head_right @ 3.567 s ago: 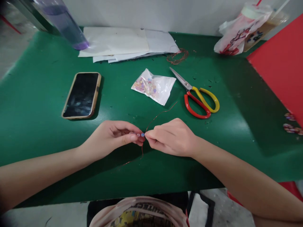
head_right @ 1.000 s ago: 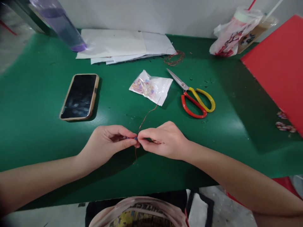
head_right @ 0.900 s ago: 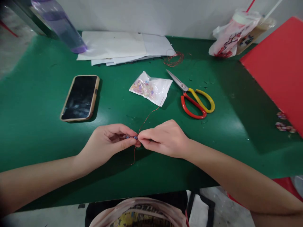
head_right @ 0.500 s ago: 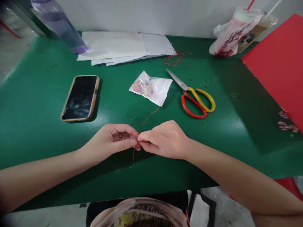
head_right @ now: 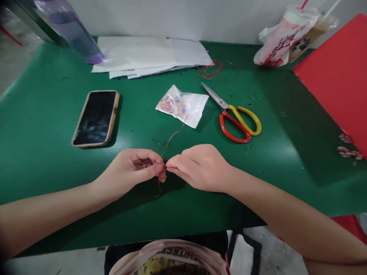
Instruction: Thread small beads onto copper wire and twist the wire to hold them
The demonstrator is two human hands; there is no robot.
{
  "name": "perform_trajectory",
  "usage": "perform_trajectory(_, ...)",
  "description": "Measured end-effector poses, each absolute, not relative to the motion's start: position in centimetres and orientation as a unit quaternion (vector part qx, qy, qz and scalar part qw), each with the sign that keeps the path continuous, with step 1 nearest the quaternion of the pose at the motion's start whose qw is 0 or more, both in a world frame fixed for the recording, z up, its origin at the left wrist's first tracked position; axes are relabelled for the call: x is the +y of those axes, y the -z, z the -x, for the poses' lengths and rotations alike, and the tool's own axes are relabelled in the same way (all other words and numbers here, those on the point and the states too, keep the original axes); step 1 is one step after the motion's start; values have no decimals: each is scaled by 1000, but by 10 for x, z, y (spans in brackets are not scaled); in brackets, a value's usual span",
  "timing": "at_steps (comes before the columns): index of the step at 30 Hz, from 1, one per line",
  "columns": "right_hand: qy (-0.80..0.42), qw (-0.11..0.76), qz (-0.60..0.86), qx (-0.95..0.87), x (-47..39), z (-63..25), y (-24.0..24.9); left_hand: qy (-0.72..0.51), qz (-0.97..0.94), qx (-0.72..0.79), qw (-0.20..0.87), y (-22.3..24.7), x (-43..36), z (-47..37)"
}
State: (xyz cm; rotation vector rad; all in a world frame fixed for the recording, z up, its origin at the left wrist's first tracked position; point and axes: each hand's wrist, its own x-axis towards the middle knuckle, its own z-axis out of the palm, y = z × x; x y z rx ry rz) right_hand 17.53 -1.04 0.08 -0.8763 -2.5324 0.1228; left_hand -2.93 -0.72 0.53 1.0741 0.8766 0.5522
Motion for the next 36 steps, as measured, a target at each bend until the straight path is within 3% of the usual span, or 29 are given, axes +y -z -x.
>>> perform_trajectory(8,15,214,305,-928,-6,-179,-6,-254,-514,434,695,-11,-7,30)
perform_trajectory(19,54,230,311,-921,1,-188,-8,-312,-438,435,723,-4,-7,31)
perform_trajectory(27,30,243,336,-909,7,-194,-7,-328,-433,443,713,-4,-1,35)
perform_trajectory(36,7,253,317,-914,8,-192,-5,-351,-364,382,774,-6,1,38)
